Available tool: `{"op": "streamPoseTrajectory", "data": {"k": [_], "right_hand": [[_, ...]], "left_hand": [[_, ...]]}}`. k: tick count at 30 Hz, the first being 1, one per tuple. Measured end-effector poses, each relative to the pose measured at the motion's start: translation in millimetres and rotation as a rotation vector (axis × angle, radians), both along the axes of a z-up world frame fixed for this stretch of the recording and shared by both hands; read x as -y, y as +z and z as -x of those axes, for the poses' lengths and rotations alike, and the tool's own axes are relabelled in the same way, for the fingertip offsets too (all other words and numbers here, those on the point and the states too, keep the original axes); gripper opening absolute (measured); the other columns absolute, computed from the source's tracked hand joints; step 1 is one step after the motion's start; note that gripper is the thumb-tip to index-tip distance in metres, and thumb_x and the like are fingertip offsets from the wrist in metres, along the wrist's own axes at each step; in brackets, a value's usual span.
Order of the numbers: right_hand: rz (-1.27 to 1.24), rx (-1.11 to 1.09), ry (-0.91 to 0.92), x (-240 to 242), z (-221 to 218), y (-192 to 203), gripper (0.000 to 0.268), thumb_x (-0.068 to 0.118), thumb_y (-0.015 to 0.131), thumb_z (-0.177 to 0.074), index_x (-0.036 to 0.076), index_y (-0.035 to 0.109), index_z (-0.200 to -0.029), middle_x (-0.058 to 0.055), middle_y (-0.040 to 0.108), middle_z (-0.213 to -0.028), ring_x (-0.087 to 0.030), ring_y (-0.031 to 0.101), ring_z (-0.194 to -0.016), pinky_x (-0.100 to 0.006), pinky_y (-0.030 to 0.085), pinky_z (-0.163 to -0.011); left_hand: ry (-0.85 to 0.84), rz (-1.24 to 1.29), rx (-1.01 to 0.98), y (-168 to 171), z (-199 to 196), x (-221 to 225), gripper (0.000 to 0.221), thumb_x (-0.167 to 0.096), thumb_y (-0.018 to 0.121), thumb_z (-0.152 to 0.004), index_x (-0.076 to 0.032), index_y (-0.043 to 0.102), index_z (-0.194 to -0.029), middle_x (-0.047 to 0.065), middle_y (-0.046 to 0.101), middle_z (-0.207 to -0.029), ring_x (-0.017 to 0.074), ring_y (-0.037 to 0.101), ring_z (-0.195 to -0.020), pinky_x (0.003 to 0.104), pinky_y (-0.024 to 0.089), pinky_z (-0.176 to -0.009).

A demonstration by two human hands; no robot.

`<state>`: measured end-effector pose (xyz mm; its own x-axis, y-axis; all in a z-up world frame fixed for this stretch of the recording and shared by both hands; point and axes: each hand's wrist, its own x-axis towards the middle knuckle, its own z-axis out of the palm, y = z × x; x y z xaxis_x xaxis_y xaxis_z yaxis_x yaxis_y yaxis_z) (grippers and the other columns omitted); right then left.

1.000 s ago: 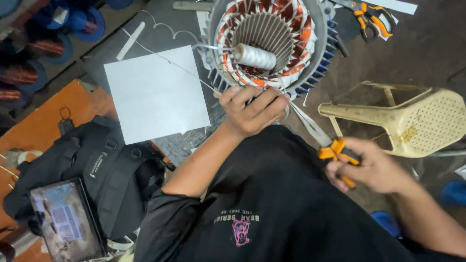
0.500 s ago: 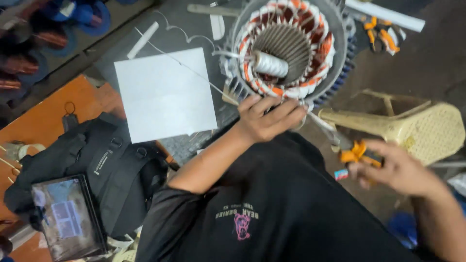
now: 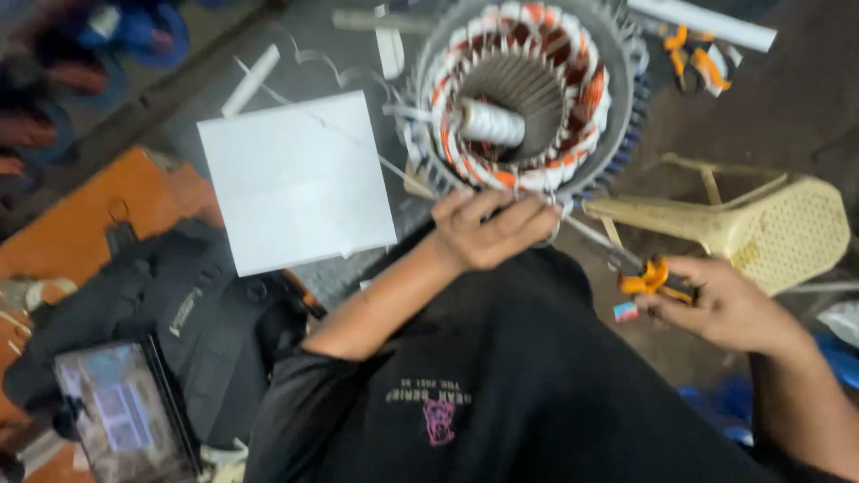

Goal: Repairing an electric motor by lacing the stator windings with string and applying sealant

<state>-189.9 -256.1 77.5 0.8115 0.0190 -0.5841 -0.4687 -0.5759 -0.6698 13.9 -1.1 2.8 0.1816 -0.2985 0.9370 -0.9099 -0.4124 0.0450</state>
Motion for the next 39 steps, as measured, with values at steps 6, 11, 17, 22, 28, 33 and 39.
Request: {"op": "streamPoseTrajectory", "data": {"k": [6, 11, 17, 22, 28, 33, 39], "right_hand": [[-0.132, -0.028, -0.034, 7, 17, -7, 0.020, 0.021, 0.075, -0.082, 0.014, 0.083, -0.099, 0.003, 0.083, -0.089, -0.008, 0.073, -0.082, -0.024, 0.054, -0.076], [-0.449, 0.014, -0.246, -1, 12, -7, 0.021, 0.015, 0.064, -0.089, 0.000, 0.073, -0.101, -0.012, 0.081, -0.090, -0.018, 0.074, -0.077, -0.029, 0.056, -0.062], [0.063, 0.282, -0.064, -30, 19, 6, 0.018, 0.019, 0.069, -0.088, 0.005, 0.066, -0.099, -0.007, 0.067, -0.095, -0.018, 0.063, -0.085, -0.030, 0.048, -0.080], [0.344, 0.711, 0.051, -44, 18, -5, 0.018, 0.003, 0.062, -0.092, -0.012, 0.051, -0.094, -0.033, 0.054, -0.118, -0.045, 0.055, -0.106, -0.048, 0.045, -0.091], [0.530, 0.750, 0.003, -64, 22, -5, 0.016, -0.006, 0.068, -0.090, -0.010, 0.054, -0.096, -0.033, 0.052, -0.121, -0.046, 0.050, -0.104, -0.054, 0.040, -0.092], [0.700, 0.830, -0.058, -76, 28, -16, 0.019, -0.003, 0.075, -0.091, -0.010, 0.058, -0.093, -0.031, 0.055, -0.114, -0.046, 0.051, -0.101, -0.053, 0.039, -0.090], [0.731, 0.864, -0.107, -90, 24, -23, 0.020, -0.002, 0.074, -0.097, -0.012, 0.057, -0.099, -0.031, 0.052, -0.112, -0.044, 0.049, -0.098, -0.052, 0.037, -0.084]], "left_hand": [[-0.013, 0.002, -0.021, 7, 1, -2, 0.008, -0.041, 0.064, -0.099, -0.035, 0.069, -0.102, -0.019, 0.066, -0.104, 0.0099, 0.056, -0.089, 0.033, 0.027, -0.105], [-0.010, 0.074, 0.014, 16, -6, 4, 0.008, -0.035, 0.061, -0.098, -0.033, 0.067, -0.094, -0.019, 0.066, -0.096, 0.0085, 0.056, -0.088, 0.031, 0.028, -0.105], [0.003, 0.063, -0.019, 14, -1, 7, 0.006, -0.033, 0.062, -0.097, -0.034, 0.066, -0.092, -0.020, 0.065, -0.095, 0.0082, 0.054, -0.084, 0.030, 0.027, -0.106], [0.009, 0.058, -0.029, 9, 1, 5, 0.004, -0.033, 0.063, -0.096, -0.035, 0.065, -0.093, -0.020, 0.064, -0.094, 0.0087, 0.053, -0.083, 0.031, 0.027, -0.106], [-0.001, 0.059, -0.008, 15, -2, 8, 0.007, -0.034, 0.063, -0.095, -0.033, 0.064, -0.088, -0.019, 0.064, -0.095, 0.0087, 0.051, -0.081, 0.030, 0.027, -0.105], [0.001, 0.084, 0.018, 19, -4, 10, 0.013, -0.028, 0.062, -0.095, -0.031, 0.064, -0.082, -0.015, 0.061, -0.093, 0.0090, 0.049, -0.075, 0.031, 0.027, -0.107], [-0.023, 0.109, 0.009, 14, -3, 10, 0.011, -0.029, 0.063, -0.094, -0.031, 0.066, -0.085, -0.016, 0.064, -0.093, 0.0095, 0.050, -0.078, 0.030, 0.027, -0.106]]}}
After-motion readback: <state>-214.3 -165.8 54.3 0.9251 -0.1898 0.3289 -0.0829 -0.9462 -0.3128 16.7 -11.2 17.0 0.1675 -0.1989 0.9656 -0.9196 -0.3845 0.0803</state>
